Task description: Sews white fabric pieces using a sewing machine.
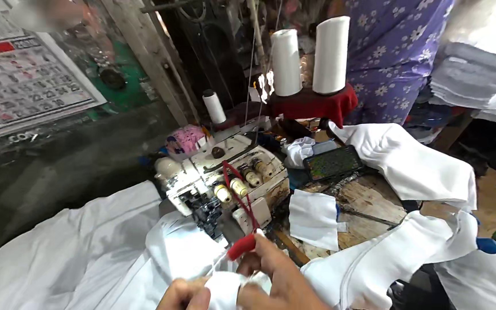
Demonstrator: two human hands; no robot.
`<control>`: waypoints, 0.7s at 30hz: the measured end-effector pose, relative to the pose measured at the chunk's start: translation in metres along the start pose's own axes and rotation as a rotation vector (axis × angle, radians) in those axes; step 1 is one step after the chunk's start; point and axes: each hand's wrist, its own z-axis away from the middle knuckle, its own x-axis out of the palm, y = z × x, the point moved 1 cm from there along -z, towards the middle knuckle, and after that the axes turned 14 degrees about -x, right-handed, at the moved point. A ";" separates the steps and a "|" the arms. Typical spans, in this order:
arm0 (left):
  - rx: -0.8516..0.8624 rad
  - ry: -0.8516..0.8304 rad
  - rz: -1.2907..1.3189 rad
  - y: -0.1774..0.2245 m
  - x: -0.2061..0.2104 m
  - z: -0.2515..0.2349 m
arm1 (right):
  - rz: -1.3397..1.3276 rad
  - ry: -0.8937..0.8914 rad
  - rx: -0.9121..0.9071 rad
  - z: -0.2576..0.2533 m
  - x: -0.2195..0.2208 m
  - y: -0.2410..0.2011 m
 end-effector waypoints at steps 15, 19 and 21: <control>-0.262 -0.403 -0.568 0.036 -0.087 -0.008 | 0.077 -0.765 0.287 -0.039 -0.049 0.004; -0.256 -0.475 -0.485 0.034 -0.086 0.006 | 0.329 -0.694 0.078 -0.021 -0.041 0.006; -0.198 -0.366 -0.501 0.024 -0.081 0.012 | 0.259 -0.511 0.038 -0.010 -0.039 0.014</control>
